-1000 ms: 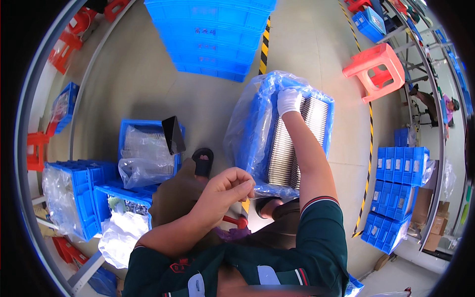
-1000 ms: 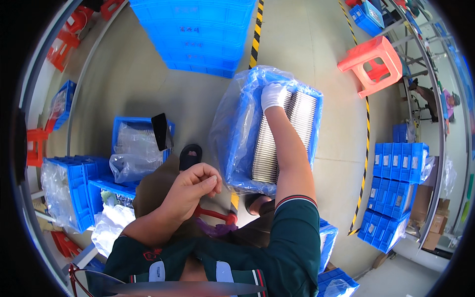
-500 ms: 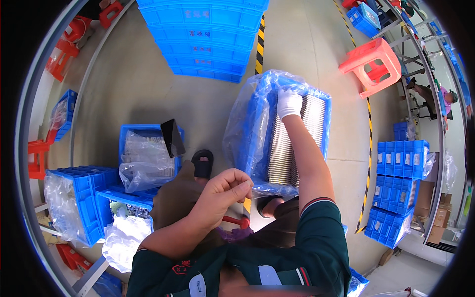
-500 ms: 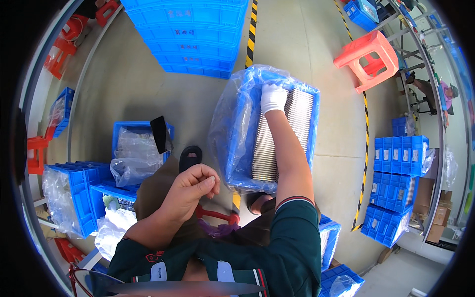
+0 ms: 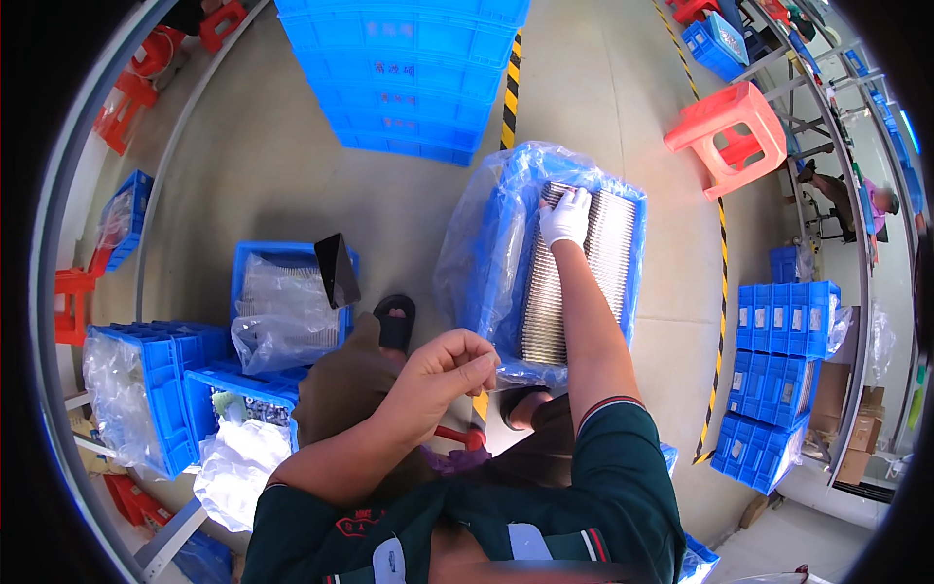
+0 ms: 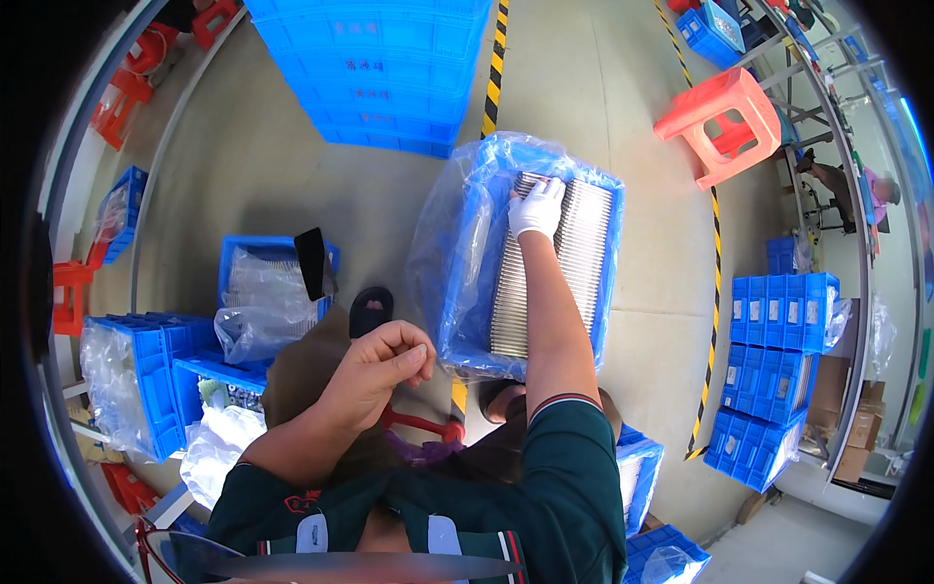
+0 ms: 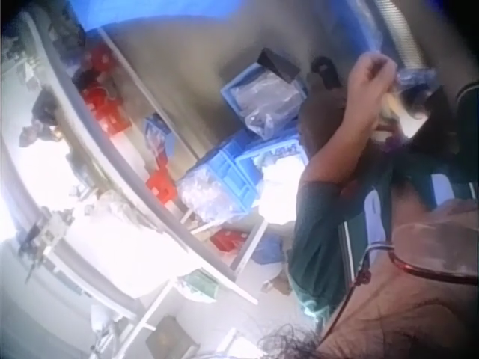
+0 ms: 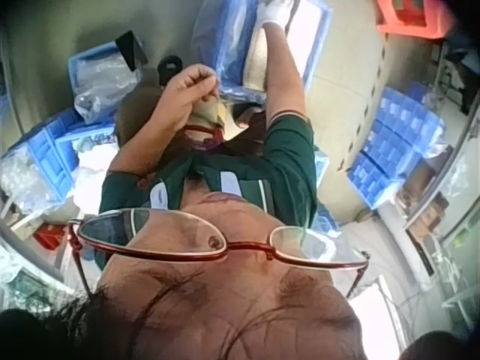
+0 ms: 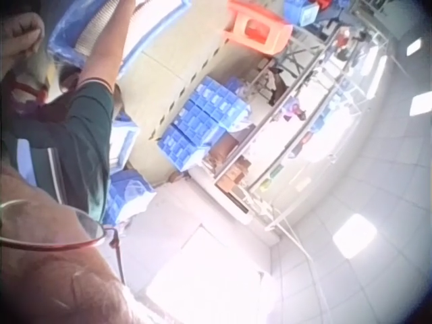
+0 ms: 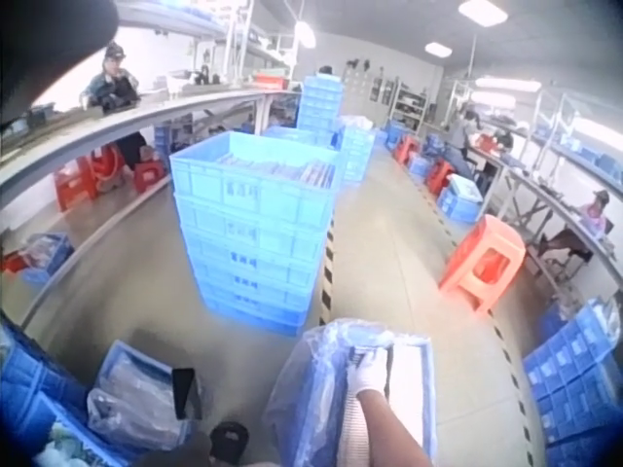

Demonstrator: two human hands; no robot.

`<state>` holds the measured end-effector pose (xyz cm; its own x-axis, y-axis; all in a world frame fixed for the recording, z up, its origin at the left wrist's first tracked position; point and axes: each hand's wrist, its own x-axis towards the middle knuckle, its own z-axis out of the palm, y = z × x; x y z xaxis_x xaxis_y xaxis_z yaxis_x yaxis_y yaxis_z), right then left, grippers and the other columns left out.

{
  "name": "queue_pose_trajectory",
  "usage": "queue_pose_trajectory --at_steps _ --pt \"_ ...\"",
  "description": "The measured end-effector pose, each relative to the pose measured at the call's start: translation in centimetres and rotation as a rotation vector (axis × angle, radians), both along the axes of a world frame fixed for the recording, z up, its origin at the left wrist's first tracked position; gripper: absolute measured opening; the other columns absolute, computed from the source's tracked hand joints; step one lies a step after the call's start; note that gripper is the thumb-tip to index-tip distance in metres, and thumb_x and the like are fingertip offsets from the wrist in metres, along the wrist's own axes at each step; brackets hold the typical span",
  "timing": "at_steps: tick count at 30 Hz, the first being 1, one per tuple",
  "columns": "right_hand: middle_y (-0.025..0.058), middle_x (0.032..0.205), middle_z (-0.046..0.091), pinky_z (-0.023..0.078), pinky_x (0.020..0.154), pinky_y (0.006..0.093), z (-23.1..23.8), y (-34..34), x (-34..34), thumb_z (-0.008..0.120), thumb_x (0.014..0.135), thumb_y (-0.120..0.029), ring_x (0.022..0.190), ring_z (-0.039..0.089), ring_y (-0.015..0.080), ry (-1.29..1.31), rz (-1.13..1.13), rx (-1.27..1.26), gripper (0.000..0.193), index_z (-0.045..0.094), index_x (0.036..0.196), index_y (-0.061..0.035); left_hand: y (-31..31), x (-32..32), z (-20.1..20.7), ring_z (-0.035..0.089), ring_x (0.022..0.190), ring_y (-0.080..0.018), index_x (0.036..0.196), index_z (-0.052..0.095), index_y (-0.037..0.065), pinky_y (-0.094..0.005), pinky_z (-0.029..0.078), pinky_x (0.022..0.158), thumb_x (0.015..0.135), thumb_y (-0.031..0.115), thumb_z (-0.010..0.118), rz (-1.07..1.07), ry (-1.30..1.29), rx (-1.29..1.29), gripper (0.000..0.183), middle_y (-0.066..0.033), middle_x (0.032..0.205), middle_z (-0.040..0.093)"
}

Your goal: The person assembles metal components by attaching small metal parts onto metal rods by hand and stacks the assembled rods in rows inside plastic crates.

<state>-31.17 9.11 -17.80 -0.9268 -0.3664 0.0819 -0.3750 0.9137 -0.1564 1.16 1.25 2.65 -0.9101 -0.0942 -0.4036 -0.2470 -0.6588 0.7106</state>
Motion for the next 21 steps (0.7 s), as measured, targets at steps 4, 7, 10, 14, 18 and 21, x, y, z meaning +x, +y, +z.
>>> queue_pose_trajectory --at_steps 4,7,10,14,18,21 --pt "0.0206 0.13 0.032 0.027 0.102 0.0349 0.2 -0.1 0.0 0.06 0.075 -0.04 0.123 0.027 0.0328 0.084 0.003 0.018 0.071 0.039 0.122 0.0091 0.1 0.1 -0.3 0.049 0.072 -0.008 0.09 0.054 0.005 -0.0211 0.038 0.065 0.087 0.013 0.052 0.005 0.017 0.004 0.009 -0.0017 0.079 0.055" --pt "0.019 0.132 0.03 0.03 0.1 0.0346 0.3 0.0 0.1 0.064 0.074 -0.036 0.124 0.028 0.0324 0.03 -0.002 0.042 0.069 0.04 0.122 0.007 0.1 0.1 -0.3 0.049 0.072 -0.0079 0.09 0.054 0.005 -0.0212 0.038 0.065 0.087 0.014 0.052 0.001 0.003 -0.011 0.009 -0.0015 0.079 0.054" --pt "0.0194 0.131 0.031 0.031 0.1 0.0342 0.1 0.6 -0.4 0.064 0.074 -0.034 0.121 0.032 0.0332 0.078 -0.015 -0.028 0.066 0.041 0.122 0.0052 0.2 0.1 -0.2 0.049 0.072 -0.008 0.09 0.054 0.005 -0.0213 0.038 0.065 0.087 0.014 0.052 -0.009 0.033 -0.012 0.009 -0.0016 0.079 0.054" --pt "0.0185 0.13 0.035 0.033 0.097 0.0392 1.3 -0.1 1.0 0.064 0.072 -0.031 0.12 0.034 0.0327 0.158 0.206 0.144 0.06 0.046 0.117 0.0037 -0.1 0.5 0.2 0.049 0.073 -0.0081 0.089 0.054 0.005 -0.0214 0.038 0.066 0.087 0.014 0.052 -0.007 0.002 -0.021 0.01 -0.0017 0.079 0.054" --pt "0.0152 0.128 0.04 0.028 0.099 0.0445 1.9 -0.9 1.9 0.056 0.077 -0.035 0.123 0.03 0.0294 0.225 0.503 0.387 0.051 0.052 0.113 0.0006 0.0 0.2 0.0 0.049 0.073 -0.0087 0.09 0.054 0.005 -0.0214 0.038 0.066 0.087 0.014 0.052 -0.02 0.017 -0.006 0.01 -0.0022 0.079 0.054" --pt "0.0107 0.127 0.042 0.022 0.101 0.0494 3.3 -2.6 1.9 0.051 0.079 -0.038 0.124 0.028 0.0268 0.167 0.472 0.567 0.05 0.053 0.113 -0.0022 -0.1 0.4 -0.2 0.049 0.073 -0.0091 0.09 0.054 0.004 -0.0214 0.038 0.066 0.087 0.015 0.052 -0.022 0.014 -0.008 0.011 -0.0025 0.079 0.054"
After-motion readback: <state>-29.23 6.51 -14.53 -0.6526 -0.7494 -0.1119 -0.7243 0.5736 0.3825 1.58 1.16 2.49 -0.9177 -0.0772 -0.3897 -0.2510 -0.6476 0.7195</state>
